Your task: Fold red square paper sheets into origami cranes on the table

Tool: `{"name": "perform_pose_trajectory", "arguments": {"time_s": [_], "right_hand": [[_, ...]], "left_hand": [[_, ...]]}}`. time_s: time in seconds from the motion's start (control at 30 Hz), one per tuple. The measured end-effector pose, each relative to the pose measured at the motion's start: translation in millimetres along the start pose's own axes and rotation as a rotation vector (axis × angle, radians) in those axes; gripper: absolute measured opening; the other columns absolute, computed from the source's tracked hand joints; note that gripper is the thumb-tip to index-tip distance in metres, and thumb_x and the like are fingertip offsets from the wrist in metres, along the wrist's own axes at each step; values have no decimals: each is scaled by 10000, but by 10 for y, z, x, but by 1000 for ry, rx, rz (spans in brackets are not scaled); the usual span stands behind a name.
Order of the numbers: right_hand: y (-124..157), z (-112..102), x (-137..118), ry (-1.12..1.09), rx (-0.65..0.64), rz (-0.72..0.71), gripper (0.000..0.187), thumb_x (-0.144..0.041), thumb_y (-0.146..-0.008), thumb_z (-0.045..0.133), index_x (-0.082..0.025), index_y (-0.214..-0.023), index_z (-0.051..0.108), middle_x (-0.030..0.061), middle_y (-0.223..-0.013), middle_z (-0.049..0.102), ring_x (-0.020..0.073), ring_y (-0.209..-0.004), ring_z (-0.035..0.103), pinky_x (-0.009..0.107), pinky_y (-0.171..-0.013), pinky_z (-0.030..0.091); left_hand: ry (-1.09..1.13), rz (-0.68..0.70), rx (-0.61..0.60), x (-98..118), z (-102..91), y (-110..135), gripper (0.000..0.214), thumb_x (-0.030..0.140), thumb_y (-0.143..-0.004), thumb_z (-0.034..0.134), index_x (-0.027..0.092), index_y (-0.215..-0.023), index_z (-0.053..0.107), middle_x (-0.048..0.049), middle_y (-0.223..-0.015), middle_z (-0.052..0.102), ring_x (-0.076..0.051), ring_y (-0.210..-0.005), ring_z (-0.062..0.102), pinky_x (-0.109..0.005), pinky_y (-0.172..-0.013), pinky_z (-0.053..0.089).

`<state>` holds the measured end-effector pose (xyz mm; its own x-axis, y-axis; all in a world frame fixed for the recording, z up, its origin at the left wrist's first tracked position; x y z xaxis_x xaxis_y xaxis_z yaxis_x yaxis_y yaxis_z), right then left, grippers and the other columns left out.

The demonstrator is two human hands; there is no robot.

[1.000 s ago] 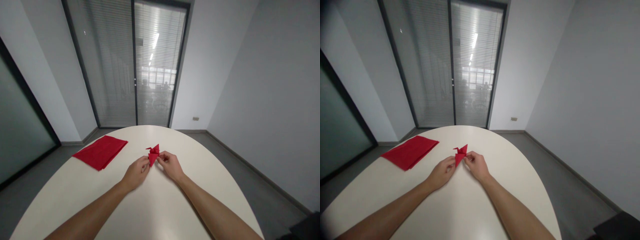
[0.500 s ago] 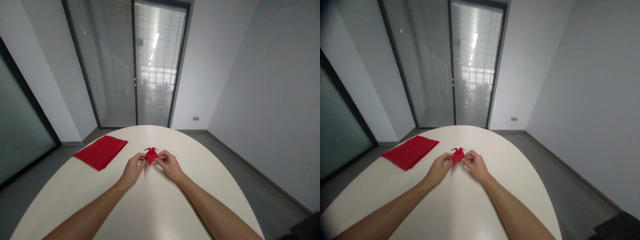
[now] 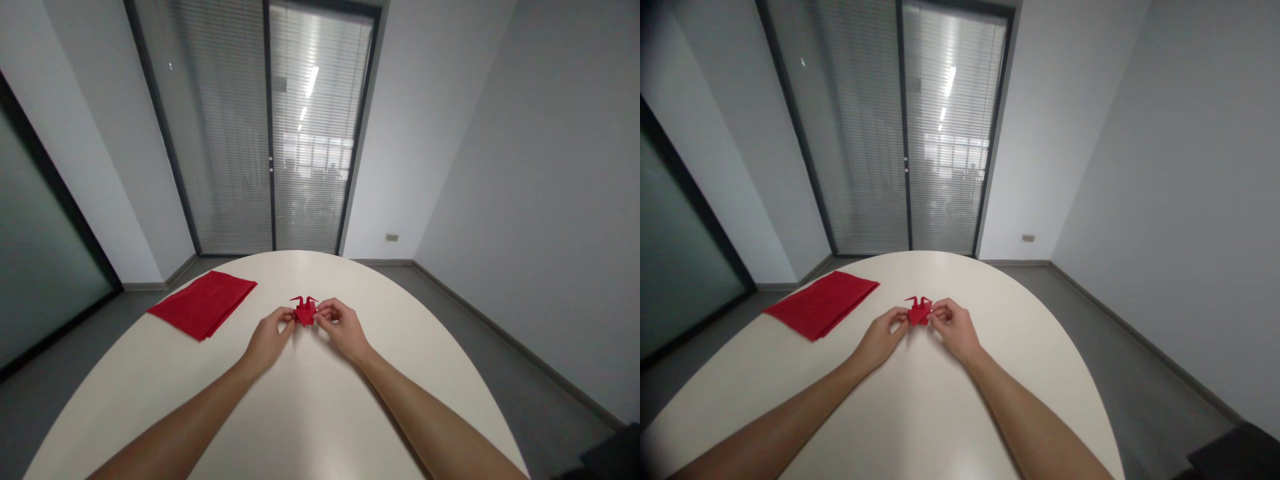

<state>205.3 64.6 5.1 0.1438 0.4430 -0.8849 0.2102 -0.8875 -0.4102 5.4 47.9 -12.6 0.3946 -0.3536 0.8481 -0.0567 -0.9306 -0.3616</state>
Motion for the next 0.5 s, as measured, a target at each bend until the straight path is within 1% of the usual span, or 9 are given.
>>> {"name": "perform_pose_trajectory", "arguments": {"time_s": [0.1,0.2,0.27,0.37,0.47,0.5], "right_hand": [[-7,-5,-6,23,57,5,170,-325,-830,687,-185,-913,639,19,-773,695,163,-707,647,281,-684,493],[-20,-49,-11,105,139,11,171,-351,-840,670,-195,-876,610,5,-723,667,164,-658,621,271,-636,466],[-32,-106,-18,201,211,16,178,-373,-851,651,-203,-859,599,8,-727,673,169,-643,618,272,-623,455],[-55,-218,-48,370,332,72,170,-381,-845,640,-214,-835,608,24,-797,717,187,-678,658,273,-628,453],[-84,-323,-116,545,397,153,117,-343,-843,622,-226,-826,624,22,-830,742,196,-729,682,271,-661,445],[-97,-349,-144,594,393,176,102,-326,-845,615,-227,-824,628,24,-835,745,197,-742,685,268,-666,439]], "left_hand": [[-62,10,15,-34,-15,19,189,275,-876,604,194,-1039,656,-74,-1025,737,-223,-973,686,-375,-925,510],[-136,38,22,-59,-48,48,188,260,-871,613,191,-1043,646,-84,-1036,724,-230,-995,675,-398,-951,502],[-171,52,18,-71,-75,72,198,238,-866,615,190,-1056,643,-89,-1056,716,-232,-1016,665,-409,-970,495],[-204,66,7,-73,-124,112,210,214,-861,618,188,-1068,644,-93,-1079,708,-231,-1045,650,-417,-995,484],[-225,81,-1,-49,-182,149,209,203,-863,613,188,-1068,648,-93,-1075,705,-231,-1050,642,-418,-997,481],[-231,84,-5,-37,-200,159,208,200,-863,612,185,-1068,648,-94,-1073,704,-232,-1051,639,-419,-995,482]]}}
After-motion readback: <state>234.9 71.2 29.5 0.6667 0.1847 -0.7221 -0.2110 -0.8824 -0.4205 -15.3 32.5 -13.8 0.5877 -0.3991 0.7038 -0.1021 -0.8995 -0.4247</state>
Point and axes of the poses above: each hand's wrist, its own y-axis away from the middle knuckle, its own z-axis out of the palm, x = y × z, the point moved 1 cm from there along -y, towards the middle knuckle
